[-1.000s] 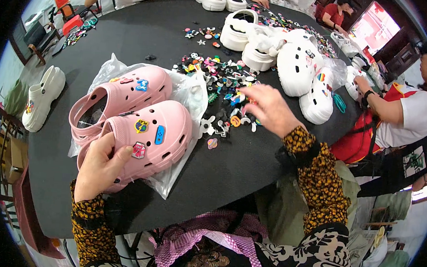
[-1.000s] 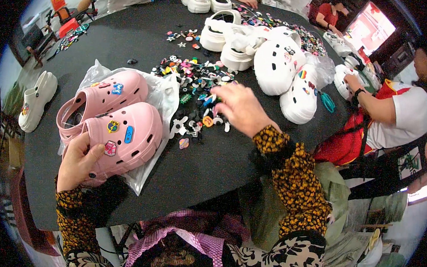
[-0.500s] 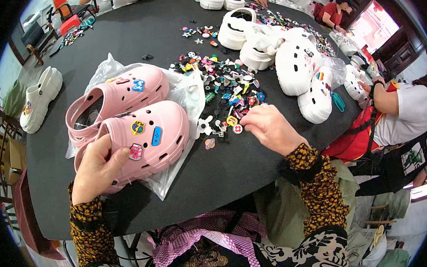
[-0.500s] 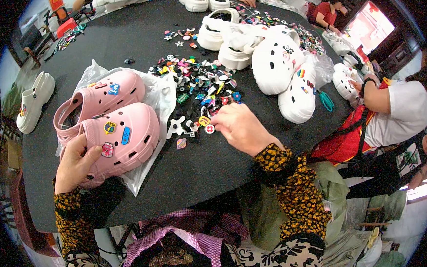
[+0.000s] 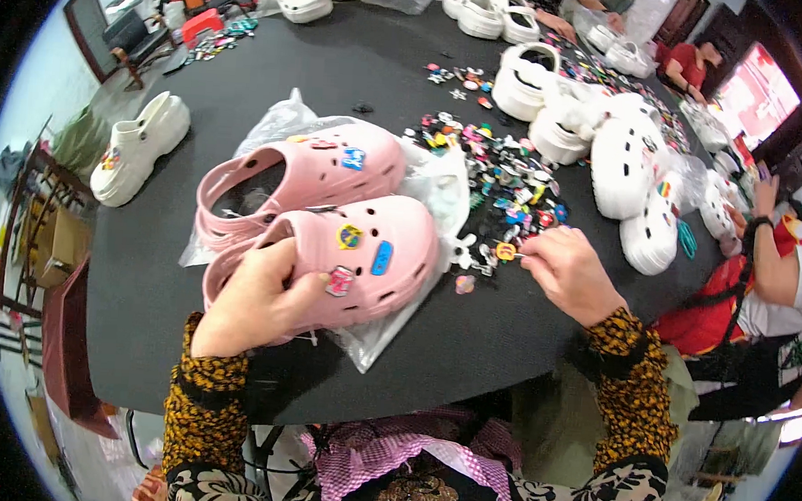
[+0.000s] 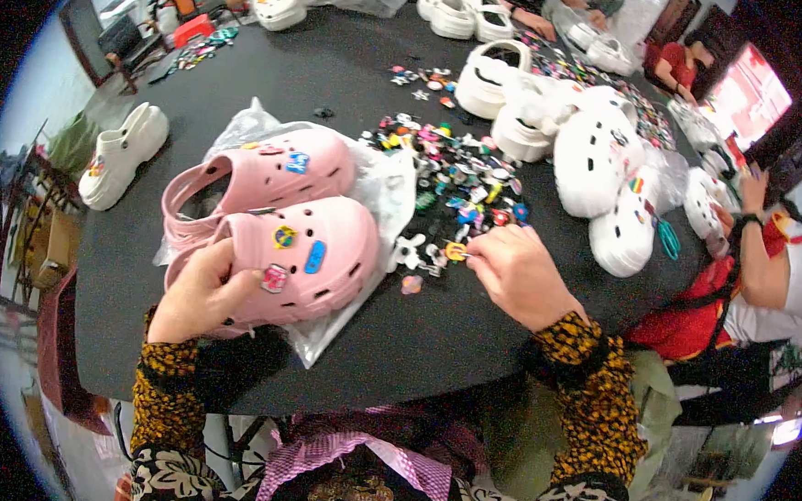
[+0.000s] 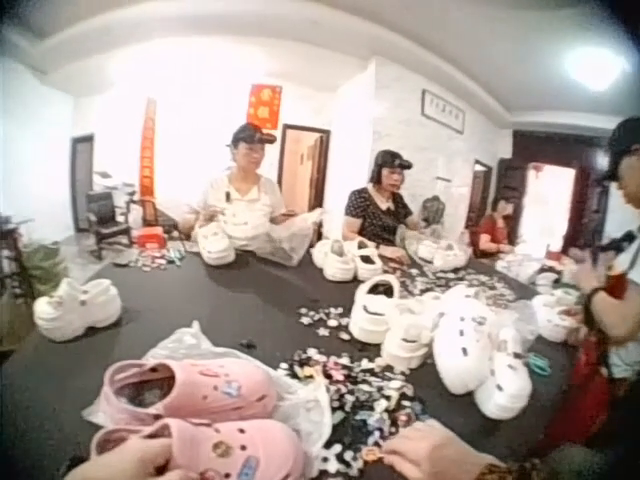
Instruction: Apply decorative charms to rubber clogs.
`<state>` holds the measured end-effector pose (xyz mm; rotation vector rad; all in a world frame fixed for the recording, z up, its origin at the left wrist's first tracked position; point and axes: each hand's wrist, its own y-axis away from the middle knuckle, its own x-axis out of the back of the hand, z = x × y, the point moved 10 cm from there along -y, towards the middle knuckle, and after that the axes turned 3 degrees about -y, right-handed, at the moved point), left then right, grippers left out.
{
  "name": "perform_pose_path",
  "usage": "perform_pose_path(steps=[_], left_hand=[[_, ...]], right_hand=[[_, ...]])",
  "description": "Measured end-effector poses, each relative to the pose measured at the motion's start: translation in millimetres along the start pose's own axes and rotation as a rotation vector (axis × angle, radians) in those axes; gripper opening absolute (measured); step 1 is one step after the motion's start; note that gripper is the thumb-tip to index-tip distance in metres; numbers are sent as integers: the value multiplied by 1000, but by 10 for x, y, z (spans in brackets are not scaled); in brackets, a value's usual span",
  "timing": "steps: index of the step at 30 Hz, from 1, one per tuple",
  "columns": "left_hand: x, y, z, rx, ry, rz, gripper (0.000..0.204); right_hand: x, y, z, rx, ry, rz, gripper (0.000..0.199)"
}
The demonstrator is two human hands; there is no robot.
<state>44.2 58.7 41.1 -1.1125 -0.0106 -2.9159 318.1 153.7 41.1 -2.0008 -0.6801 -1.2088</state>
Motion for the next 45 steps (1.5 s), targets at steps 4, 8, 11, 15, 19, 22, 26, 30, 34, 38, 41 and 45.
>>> perform_pose_path(steps=[4, 8, 11, 15, 19, 22, 26, 30, 34, 38, 41, 45], left_hand=[[103, 90, 107, -38, 24, 27, 21], [369, 199, 366, -123, -250, 137, 21], [854, 307, 461, -58, -226, 442, 15], [1030, 63, 372, -87, -40, 533, 22], [785, -342, 196, 70, -242, 153, 33], [584, -489, 97, 16, -193, 91, 33], [559, -486, -59, 138, -4, 63, 30], [553, -399, -31, 120, 41, 135, 26], [310, -216, 335, 18, 510, 54, 21], [239, -103, 412, -45, 380, 101, 22], [231, -82, 458, -115, 366, 119, 25], [256, -56, 490, -103, 343, 160, 26]], right_hand=[[203, -190, -228, 8, -79, 71, 5], [397, -348, -270, -81, -226, 121, 6], [445, -460, -318, -135, -367, 96, 7], [439, -616, -494, -115, -462, 76, 8], [446, -691, -683, 21, -441, 133, 10], [424, -661, -724, 27, -459, 140, 11], [481, -592, -755, 36, -524, 184, 11], [470, -513, -651, -98, -706, 187, 11], [478, -469, -613, -131, -799, 245, 10], [533, -444, -778, -69, -860, 301, 9], [504, -454, -909, -66, -783, 266, 9], [323, -490, -900, -125, -915, 249, 7]])
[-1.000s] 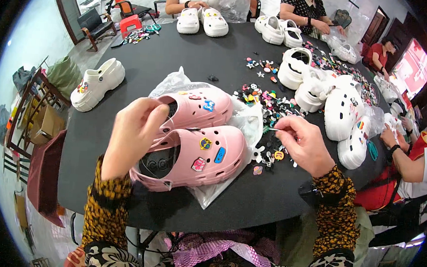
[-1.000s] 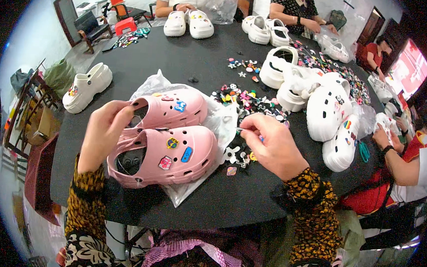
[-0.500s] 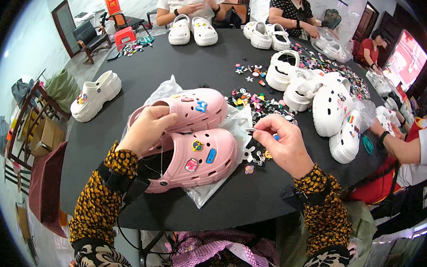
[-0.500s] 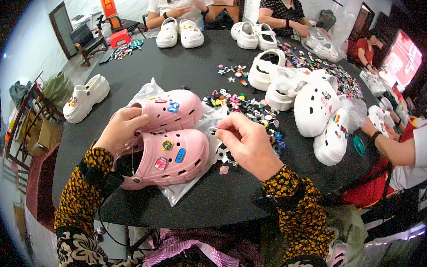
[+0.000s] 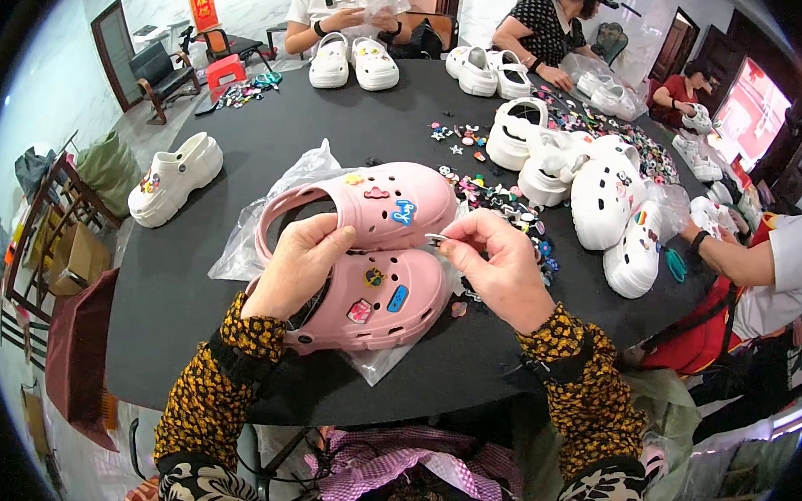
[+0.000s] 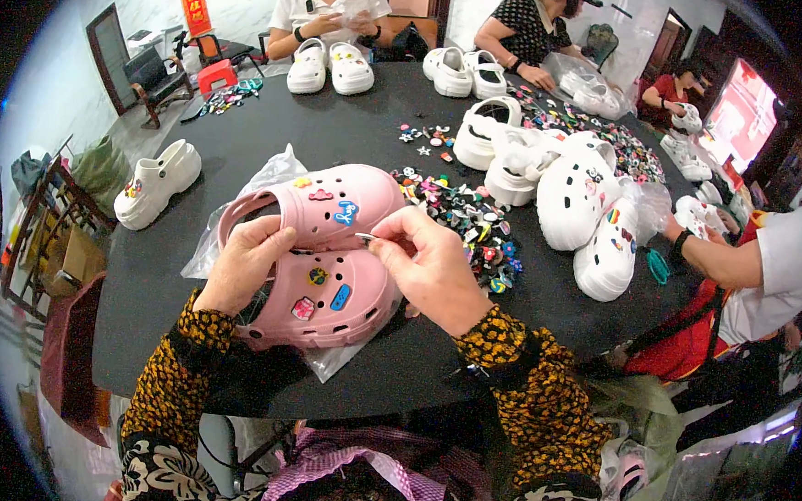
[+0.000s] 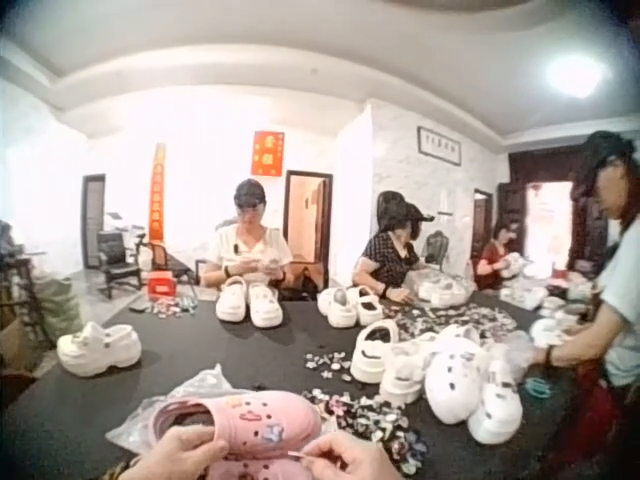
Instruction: Apply decorative charms to rubber clogs.
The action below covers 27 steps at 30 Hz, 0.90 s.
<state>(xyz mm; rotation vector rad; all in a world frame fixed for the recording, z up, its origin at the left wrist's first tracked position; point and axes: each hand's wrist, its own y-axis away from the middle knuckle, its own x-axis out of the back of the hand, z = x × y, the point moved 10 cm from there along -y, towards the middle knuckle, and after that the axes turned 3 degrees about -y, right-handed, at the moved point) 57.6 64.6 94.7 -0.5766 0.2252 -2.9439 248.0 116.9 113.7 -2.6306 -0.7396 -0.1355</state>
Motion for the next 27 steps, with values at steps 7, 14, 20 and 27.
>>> perform_pose_path(steps=[7, 14, 20, 27], left_hand=[[92, -166, -265, 191, 26, 4, 27], [57, -178, -455, 224, 260, 13, 31], [173, -228, -332, 276, 189, 11, 30], [-184, -582, -148, 116, 191, -108, 26]], right_hand=[[-331, -336, 67, 99, 153, 42, 7], [-686, -442, -101, 442, 529, 40, 10], [-770, -470, -38, 548, 600, 45, 12], [-594, -365, -111, 798, 1021, 81, 19]])
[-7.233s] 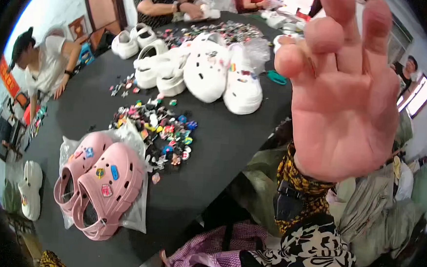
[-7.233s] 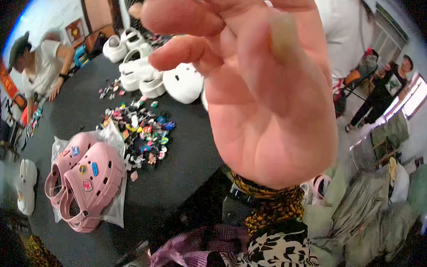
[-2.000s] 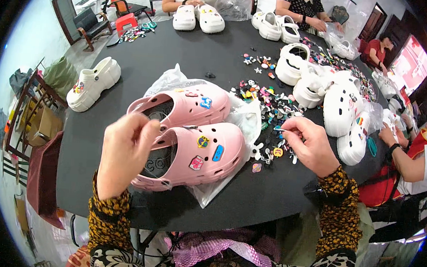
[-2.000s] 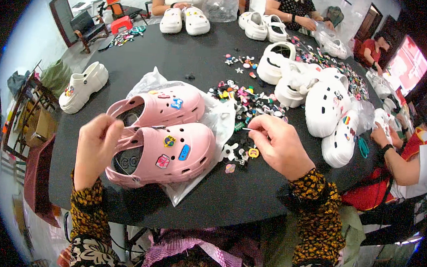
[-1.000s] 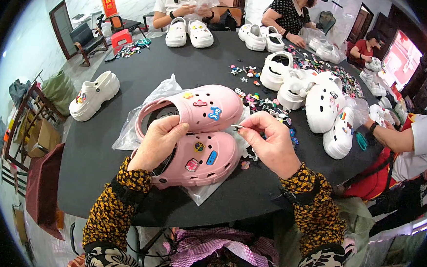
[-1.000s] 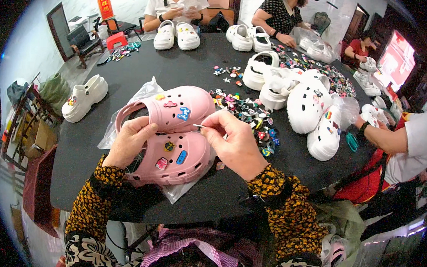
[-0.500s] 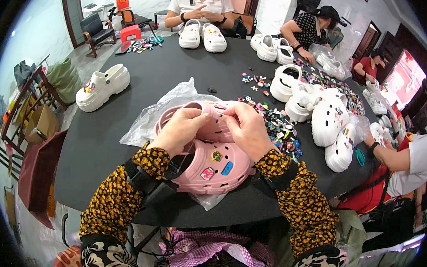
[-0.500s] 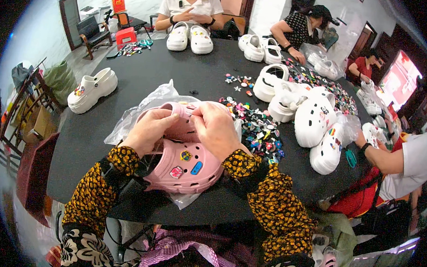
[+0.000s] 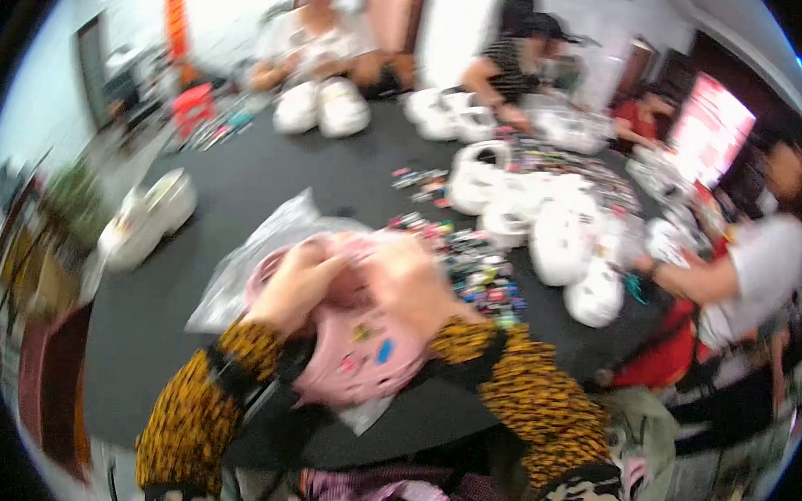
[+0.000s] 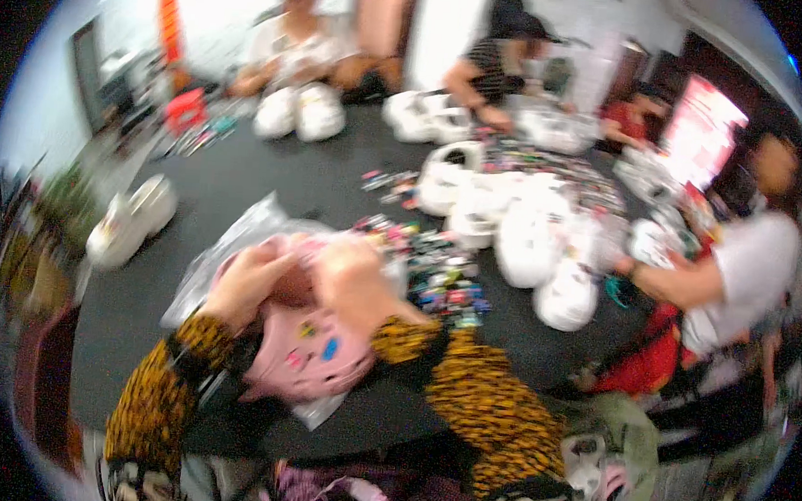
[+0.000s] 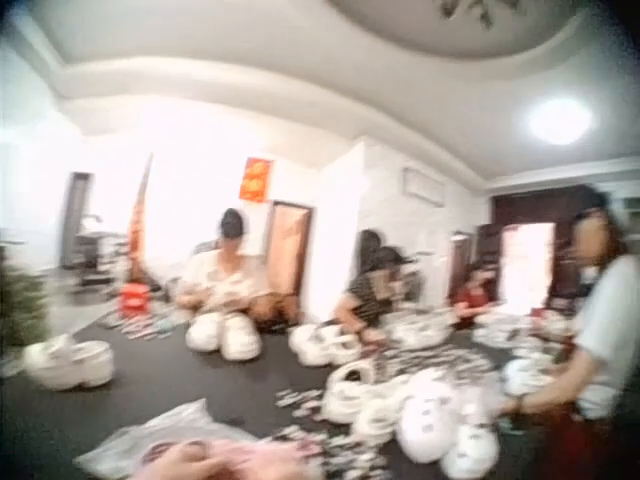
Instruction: Apply decorative charms to rubber clogs.
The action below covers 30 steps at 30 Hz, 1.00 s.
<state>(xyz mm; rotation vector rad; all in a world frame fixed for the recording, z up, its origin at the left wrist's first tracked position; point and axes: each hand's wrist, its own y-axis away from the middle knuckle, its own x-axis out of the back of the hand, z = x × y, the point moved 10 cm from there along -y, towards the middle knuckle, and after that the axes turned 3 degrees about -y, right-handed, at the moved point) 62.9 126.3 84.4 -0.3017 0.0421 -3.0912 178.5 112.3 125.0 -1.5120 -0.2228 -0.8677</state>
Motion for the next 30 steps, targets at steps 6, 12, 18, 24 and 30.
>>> perform_pose_path(steps=[6, 12, 18, 24, 30], left_hand=[[-6, -108, 17, 21, 44, 108, 23], [-296, -453, -73, 16, 138, 25, 18], [-471, -389, 19, -1, 117, -38, 34], [-339, -437, -143, 25, 111, 17, 37], [-291, -383, 22, -41, 124, 60, 26]], right_hand=[[193, -101, 221, -69, -59, 59, 17], [161, 73, 567, -182, 67, -30, 17], [200, 141, 528, -151, 221, -51, 18], [272, 143, 365, -52, 209, -51, 28], [81, 158, 319, -51, 120, -33, 31]])
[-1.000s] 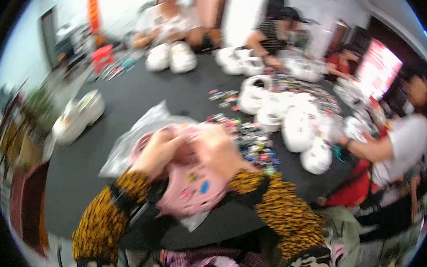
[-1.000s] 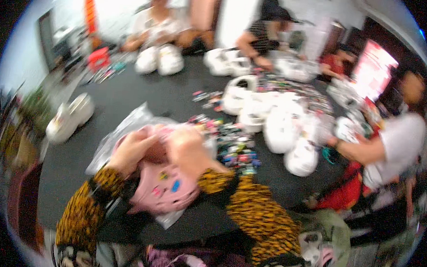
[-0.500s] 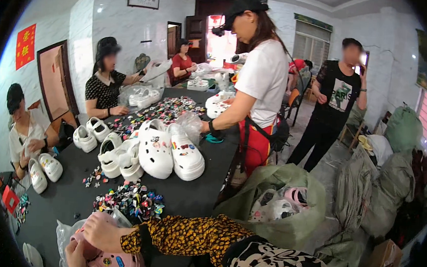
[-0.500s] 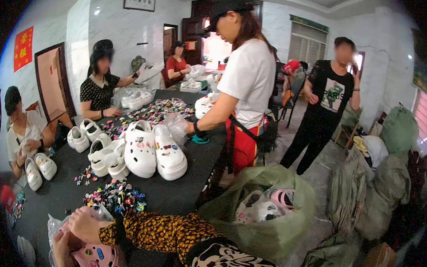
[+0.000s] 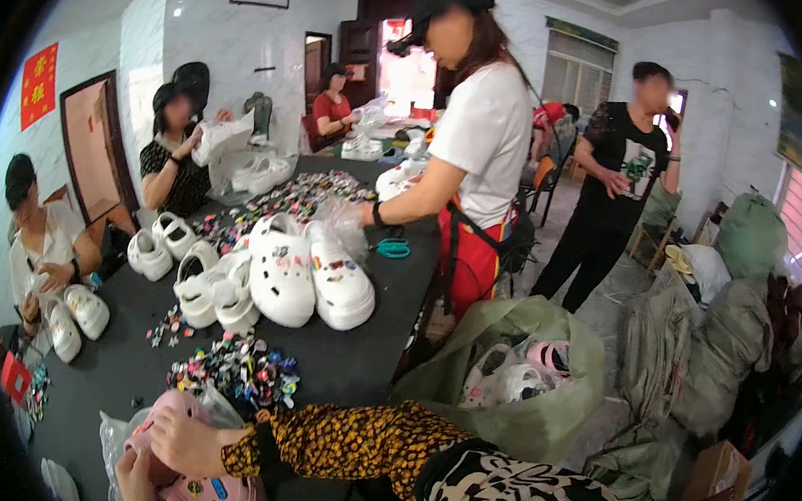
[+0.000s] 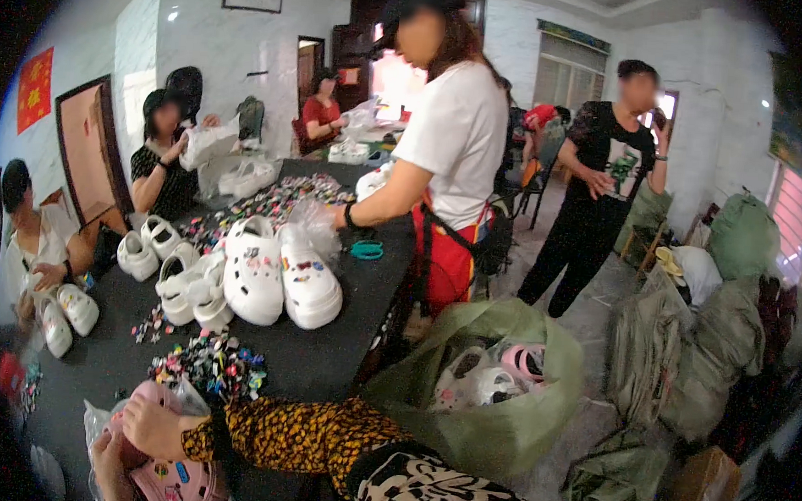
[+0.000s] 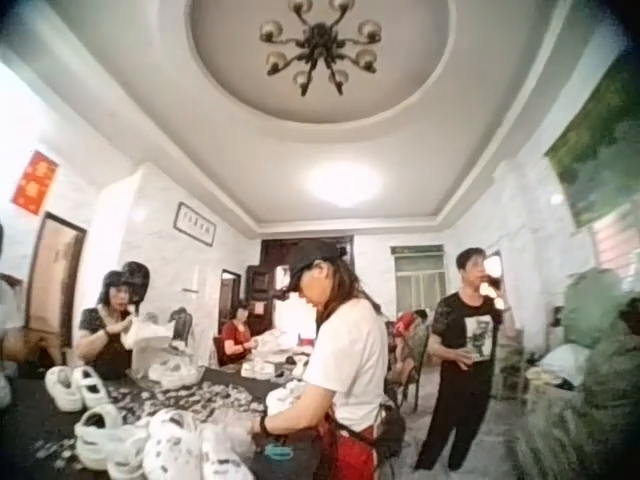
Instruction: Apply decorative charms to rubber clogs.
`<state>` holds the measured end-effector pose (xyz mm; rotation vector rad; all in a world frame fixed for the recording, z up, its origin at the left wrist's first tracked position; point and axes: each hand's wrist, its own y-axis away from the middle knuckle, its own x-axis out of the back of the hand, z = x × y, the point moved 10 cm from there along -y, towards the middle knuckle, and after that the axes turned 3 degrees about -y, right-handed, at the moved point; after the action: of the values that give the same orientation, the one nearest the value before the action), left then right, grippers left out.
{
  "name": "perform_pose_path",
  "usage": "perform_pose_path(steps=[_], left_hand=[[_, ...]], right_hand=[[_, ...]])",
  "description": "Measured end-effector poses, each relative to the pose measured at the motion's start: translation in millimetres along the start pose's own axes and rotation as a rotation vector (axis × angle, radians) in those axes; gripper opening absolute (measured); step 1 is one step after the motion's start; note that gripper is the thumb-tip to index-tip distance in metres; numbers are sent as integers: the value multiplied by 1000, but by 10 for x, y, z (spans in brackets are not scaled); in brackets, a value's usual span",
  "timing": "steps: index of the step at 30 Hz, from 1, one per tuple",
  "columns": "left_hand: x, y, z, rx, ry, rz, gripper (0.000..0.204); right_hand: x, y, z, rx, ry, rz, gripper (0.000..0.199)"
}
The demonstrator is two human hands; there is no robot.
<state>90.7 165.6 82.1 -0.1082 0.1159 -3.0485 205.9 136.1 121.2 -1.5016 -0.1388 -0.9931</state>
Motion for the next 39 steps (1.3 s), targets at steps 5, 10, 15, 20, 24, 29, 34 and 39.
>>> perform_pose_path(steps=[5, 10, 15, 20, 24, 29, 34, 39], left_hand=[[-83, 96, 26, 65, 127, 30, 17], [208, 127, -164, 43, -70, 8, 24], [427, 443, -98, 38, -235, 9, 29], [682, 629, -302, 48, -111, 65, 29], [621, 700, -292, 131, -72, 32, 26], [608, 687, -373, 39, -39, -2, 24], [584, 681, -419, 78, -48, -24, 24], [623, 607, -452, -42, -233, -13, 25]], right_hand=[[-115, -29, -38, -8, -21, -71, 28], [-131, -21, -263, 52, 50, -68, 19], [-240, -29, -551, -29, -78, -204, 35], [-256, -45, -856, -17, -115, -215, 38], [-319, 53, -899, 10, -71, -250, 40], [-416, 96, -995, 7, -60, -318, 42], [-464, 77, -1024, 11, -23, -369, 41], [-534, 49, -1023, -16, -98, -387, 36]])
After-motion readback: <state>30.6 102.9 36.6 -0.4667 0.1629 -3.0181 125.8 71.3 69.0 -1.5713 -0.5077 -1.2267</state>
